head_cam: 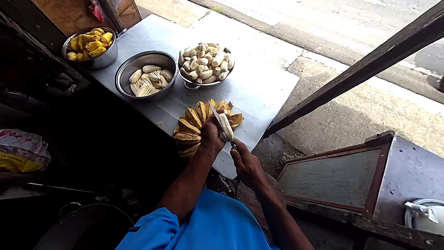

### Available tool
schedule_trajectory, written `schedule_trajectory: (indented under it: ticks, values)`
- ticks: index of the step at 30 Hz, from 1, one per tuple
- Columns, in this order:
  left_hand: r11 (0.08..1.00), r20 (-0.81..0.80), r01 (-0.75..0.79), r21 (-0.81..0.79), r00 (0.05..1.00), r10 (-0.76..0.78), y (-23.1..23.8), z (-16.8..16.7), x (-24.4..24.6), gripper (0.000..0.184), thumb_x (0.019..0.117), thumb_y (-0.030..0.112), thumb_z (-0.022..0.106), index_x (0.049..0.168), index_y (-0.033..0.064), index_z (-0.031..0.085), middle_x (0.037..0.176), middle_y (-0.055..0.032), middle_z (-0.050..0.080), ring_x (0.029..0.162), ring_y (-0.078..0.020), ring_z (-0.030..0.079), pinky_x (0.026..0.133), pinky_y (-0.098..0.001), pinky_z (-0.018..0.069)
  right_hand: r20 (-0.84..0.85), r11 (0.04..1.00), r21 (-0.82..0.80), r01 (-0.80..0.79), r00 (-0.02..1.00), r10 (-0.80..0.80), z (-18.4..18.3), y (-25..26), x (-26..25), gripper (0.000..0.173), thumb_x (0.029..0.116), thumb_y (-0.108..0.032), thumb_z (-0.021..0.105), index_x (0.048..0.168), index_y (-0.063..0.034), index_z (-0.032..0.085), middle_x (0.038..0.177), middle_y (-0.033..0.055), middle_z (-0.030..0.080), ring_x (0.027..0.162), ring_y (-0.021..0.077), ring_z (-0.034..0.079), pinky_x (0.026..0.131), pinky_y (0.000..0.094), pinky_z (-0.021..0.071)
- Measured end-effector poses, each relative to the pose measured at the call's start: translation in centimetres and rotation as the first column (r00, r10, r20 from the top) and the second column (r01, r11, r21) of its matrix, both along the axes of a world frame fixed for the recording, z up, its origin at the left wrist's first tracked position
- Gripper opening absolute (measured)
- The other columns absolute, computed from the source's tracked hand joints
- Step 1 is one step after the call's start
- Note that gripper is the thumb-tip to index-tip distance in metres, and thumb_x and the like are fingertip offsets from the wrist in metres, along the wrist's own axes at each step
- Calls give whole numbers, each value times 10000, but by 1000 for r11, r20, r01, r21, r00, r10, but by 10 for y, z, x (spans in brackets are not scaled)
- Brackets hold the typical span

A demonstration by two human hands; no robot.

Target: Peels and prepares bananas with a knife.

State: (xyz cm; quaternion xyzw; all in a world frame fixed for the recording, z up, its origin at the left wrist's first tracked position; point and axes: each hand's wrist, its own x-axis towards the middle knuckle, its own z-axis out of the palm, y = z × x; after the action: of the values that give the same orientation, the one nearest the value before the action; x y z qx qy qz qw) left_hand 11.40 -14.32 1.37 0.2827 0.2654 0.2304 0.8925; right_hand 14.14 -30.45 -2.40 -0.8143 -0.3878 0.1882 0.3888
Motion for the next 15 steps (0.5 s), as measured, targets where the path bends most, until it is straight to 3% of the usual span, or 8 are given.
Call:
schedule_trajectory:
  ticks: [4, 7, 12, 15]
  values:
    - [999, -2, -50, -4, 999, 50, 3, 8, -4, 343, 1097, 346, 301, 1205, 189, 586, 952, -37, 673, 748, -142, 667, 665, -310, 575, 0, 1000, 2, 13, 1000, -13, -7, -23, -17, 514, 1096, -438, 332, 1497, -165, 502, 838, 28, 685, 642, 155, 632, 611, 413, 557]
    - [997, 5, -73, 16, 997, 73, 0, 6, -5, 346, 1099, 337, 294, 1214, 180, 580, 952, -38, 660, 770, -161, 673, 731, -359, 594, 35, 1000, -16, 17, 999, -16, -9, -17, -11, 504, 1098, -428, 333, 1485, -160, 513, 842, 43, 685, 663, 178, 642, 619, 435, 553]
    - [998, -15, -53, 38, 998, 53, -10, 2, 1, 393, 1099, 307, 256, 1297, 133, 548, 1017, -80, 658, 821, -194, 675, 786, -394, 588, 54, 998, -44, 47, 998, -45, -2, 14, 15, 468, 1106, -436, 322, 1484, -217, 491, 863, 84, 688, 774, 248, 678, 728, 507, 546]
    - [999, -24, -48, 4, 999, 48, -4, 5, 1, 373, 1100, 311, 269, 1279, 145, 552, 1005, -70, 662, 821, -191, 679, 796, -397, 590, 31, 999, -28, 38, 999, -38, -4, 3, 6, 471, 1102, -417, 329, 1481, -194, 498, 803, 53, 648, 667, 200, 626, 648, 457, 536]
